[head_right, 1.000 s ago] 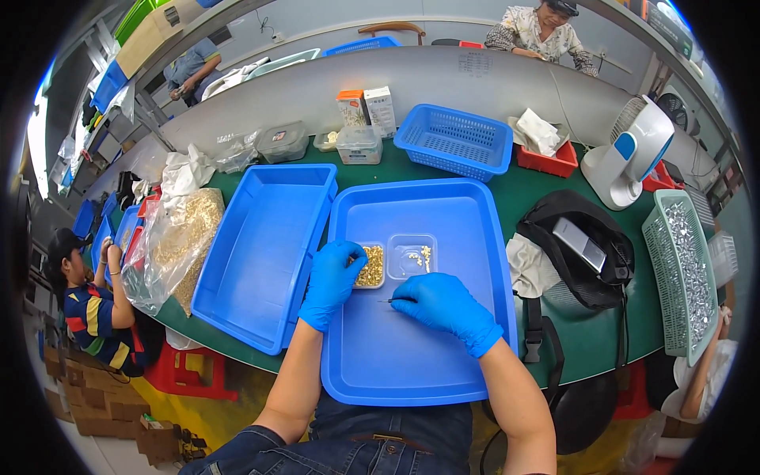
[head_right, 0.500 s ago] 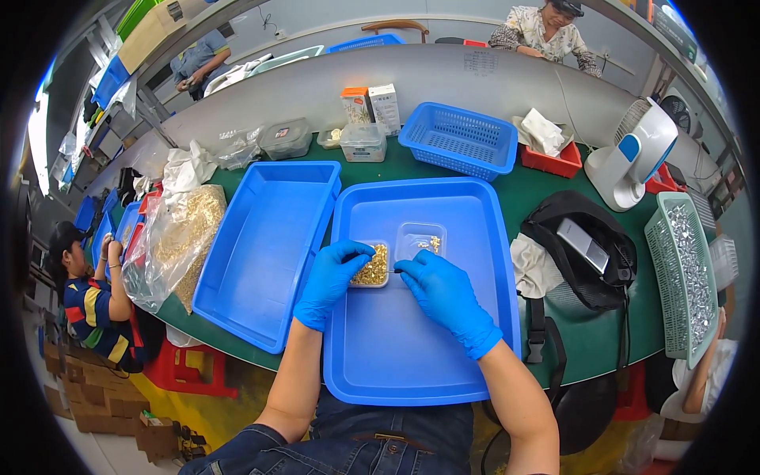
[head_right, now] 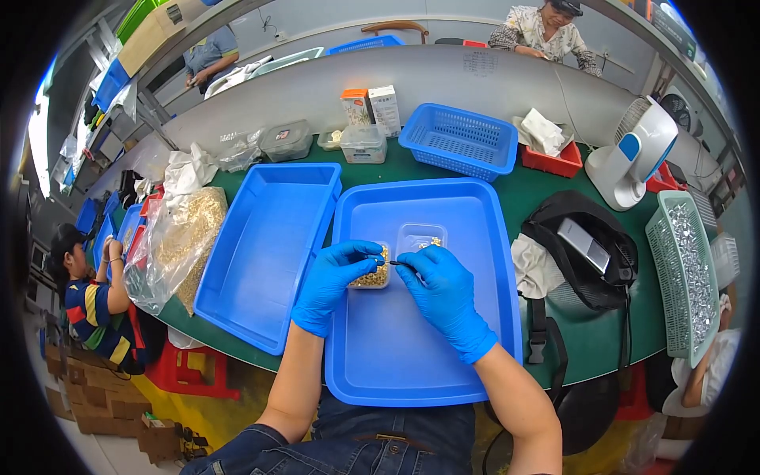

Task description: The user is manually inspecting and placing small electronic components into a transparent tray.

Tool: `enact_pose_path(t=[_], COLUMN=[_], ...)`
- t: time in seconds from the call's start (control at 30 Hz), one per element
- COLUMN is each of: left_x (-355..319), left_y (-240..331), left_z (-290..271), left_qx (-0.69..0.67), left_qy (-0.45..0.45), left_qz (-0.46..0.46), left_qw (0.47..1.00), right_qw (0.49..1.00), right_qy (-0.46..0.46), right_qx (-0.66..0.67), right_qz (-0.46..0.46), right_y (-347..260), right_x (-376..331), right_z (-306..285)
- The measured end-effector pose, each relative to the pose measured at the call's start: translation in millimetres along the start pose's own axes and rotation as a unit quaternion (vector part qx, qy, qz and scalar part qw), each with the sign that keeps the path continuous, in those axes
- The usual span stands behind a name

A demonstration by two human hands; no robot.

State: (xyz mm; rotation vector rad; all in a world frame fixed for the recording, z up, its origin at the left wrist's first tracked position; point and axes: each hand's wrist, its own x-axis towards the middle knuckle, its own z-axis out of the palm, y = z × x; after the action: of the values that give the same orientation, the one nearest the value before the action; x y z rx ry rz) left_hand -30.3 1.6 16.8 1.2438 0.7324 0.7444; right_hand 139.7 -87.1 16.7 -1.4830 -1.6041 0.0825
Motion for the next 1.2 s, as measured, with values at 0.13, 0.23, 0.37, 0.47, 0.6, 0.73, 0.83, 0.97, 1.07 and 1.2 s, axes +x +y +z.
enact_pose_path(t=[0.13, 0.23, 0.37, 0.47, 0.6, 0.73, 0.83, 0.97, 1.07, 1.2], left_x=[-1, 0, -1, -2, -2, -2, -3, -3, -3, -3], left_y=[0, 1, 2, 3, 1, -1, 0, -1, 2, 1], left_z=[1, 2, 4, 6, 7, 9, 11, 12, 16, 13], left_qx=[-0.012, -0.020, -0.031, -0.039, -0.026, -0.022, -0.007, -0.008, -0.037, -0.036], left_qy=[-0.001, -0.004, -0.007, -0.003, 0.005, 0.006, 0.020, 0.015, 0.023, 0.013], left_qz=[-0.002, -0.006, -0.011, -0.014, -0.006, -0.001, -0.003, 0.008, 0.000, -0.007], left_qw=[1.000, 1.000, 0.999, 0.999, 1.000, 1.000, 1.000, 1.000, 0.999, 0.999], right_qw=[1.000, 1.000, 1.000, 1.000, 0.999, 0.996, 0.995, 0.996, 0.997, 0.999], right_qy=[-0.001, -0.002, 0.002, 0.009, 0.024, 0.029, 0.019, -0.002, -0.005, -0.001], right_qx=[0.003, 0.007, 0.004, -0.003, -0.030, -0.072, -0.081, -0.084, -0.075, -0.051], right_qz=[-0.001, 0.006, 0.005, -0.001, -0.023, -0.054, -0.054, -0.031, -0.013, 0.001], right_y=[0, 1, 0, 0, -3, -5, -5, -1, 3, 2], right_x=[0, 0, 0, 0, 1, 1, 0, -2, -4, -3], right_z=[1, 1, 0, 0, -1, -2, -2, 0, 2, 3])
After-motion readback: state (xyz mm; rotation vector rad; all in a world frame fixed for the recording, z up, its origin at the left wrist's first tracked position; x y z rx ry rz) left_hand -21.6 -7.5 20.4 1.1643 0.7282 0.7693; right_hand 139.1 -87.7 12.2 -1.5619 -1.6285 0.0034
